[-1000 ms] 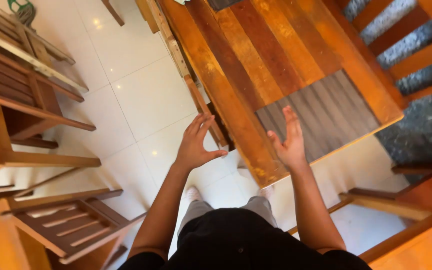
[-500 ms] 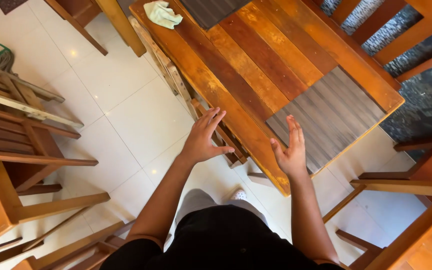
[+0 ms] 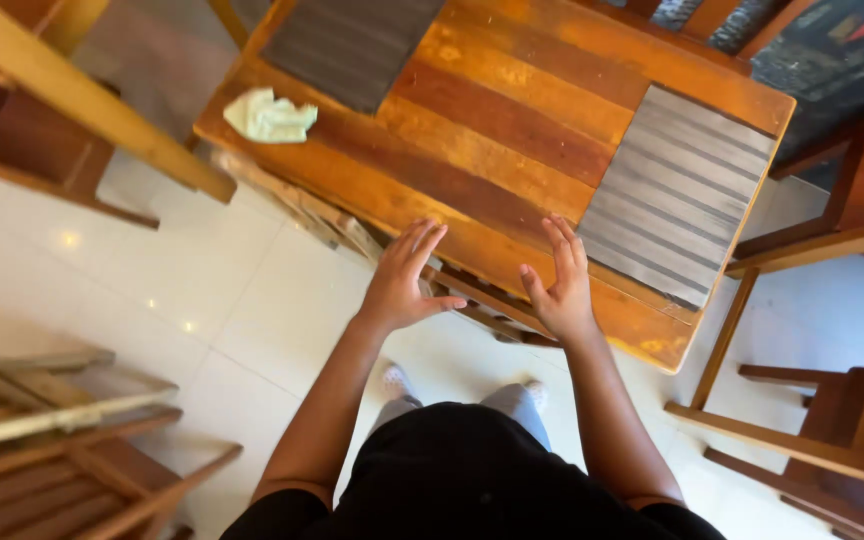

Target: Wiping down and organizing table placemats in a restaurant dining room.

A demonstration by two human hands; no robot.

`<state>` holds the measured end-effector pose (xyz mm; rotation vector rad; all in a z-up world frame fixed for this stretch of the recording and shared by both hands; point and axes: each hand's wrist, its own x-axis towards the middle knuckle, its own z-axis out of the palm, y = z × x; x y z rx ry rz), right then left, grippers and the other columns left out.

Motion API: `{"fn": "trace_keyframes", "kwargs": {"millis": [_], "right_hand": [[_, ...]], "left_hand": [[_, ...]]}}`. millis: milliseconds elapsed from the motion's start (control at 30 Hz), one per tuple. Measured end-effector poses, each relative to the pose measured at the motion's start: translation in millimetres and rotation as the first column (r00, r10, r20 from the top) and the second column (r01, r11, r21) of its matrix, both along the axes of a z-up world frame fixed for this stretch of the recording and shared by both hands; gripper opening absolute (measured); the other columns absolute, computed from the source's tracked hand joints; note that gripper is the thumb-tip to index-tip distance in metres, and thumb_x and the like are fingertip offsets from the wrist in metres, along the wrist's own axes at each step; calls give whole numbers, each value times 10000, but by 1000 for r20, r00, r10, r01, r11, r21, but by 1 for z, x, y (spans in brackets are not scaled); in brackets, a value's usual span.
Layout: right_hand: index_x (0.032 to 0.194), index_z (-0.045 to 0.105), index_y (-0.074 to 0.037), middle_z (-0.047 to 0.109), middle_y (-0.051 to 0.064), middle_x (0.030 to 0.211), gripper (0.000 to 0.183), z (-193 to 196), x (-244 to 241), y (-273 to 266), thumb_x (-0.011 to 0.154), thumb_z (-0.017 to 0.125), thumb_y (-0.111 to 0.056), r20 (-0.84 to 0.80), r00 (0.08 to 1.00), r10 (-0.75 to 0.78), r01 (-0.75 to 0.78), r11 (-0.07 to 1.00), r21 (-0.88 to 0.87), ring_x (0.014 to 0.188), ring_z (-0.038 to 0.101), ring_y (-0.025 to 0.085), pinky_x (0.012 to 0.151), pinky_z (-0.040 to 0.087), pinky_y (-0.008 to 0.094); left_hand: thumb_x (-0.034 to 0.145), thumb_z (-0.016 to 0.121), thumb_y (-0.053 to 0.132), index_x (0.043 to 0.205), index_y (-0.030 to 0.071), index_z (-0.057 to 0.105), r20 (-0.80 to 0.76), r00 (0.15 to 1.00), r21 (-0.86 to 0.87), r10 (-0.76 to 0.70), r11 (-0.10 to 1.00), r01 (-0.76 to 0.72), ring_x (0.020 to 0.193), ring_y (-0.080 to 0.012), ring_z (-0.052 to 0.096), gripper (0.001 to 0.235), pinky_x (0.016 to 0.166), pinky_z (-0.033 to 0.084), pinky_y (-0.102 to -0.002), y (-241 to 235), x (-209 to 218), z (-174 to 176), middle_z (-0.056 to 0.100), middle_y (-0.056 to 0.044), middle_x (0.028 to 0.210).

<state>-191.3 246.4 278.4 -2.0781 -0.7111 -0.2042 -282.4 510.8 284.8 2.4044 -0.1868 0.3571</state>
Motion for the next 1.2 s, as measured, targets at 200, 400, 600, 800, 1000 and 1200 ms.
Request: {"fn": "trace_keyframes", "kwargs": {"millis": [200,400,600,800,1000,1200], "right_hand": [[1507,469,-16,420,221,1590,675,22,-1,60,902,725,-168,-10,994,-112,112,993,22,1485,419,396,1208,370,480],[1511,461,-8,383,215,1615,705,25,26,119,897,751,-199,19,995,-94,95,995,-41,1504,388,406,1213,360,490],[1532,449,-31,378,213,1624,727,31,39,202,903,762,-217,31,984,-173,174,984,-45,1495,387,392,1206,364,481],[1545,444,-35,368,219,1639,720,30,35,292,920,755,-214,40,947,-318,319,947,-31,1491,387,424,1205,352,497],[1532,448,-39,371,227,1621,714,34,37,352,909,755,-207,-22,911,-413,413,911,-1,1482,397,424,1183,366,507],[1536,443,-41,373,222,1622,725,29,72,391,895,753,-178,-32,898,-439,439,899,-10,1471,405,434,1175,383,502]], "left_hand": [[739,817,683,1572,95,412,45,994,34,-98,995,97,1534,-391,355,1097,1228,317,-540,67,36,9,392,-182,1634],[712,811,692,1575,117,409,8,996,-37,-93,995,93,1532,-390,347,1113,1198,328,-554,116,69,26,377,-170,1643],[704,812,700,1580,123,401,-1,988,-37,-158,987,157,1535,-377,347,1127,1201,338,-563,201,99,25,380,-156,1649],[732,823,679,1588,98,396,39,933,-97,-358,928,360,1537,-392,359,1119,1232,343,-526,302,134,5,370,-186,1651],[715,829,658,1562,92,437,-16,910,-84,-415,907,412,1501,-372,402,1092,1206,359,-512,354,159,40,410,-188,1619],[716,836,652,1543,77,452,40,914,-55,-405,912,407,1514,-383,388,1078,1199,365,-518,400,188,39,420,-176,1618]]}}
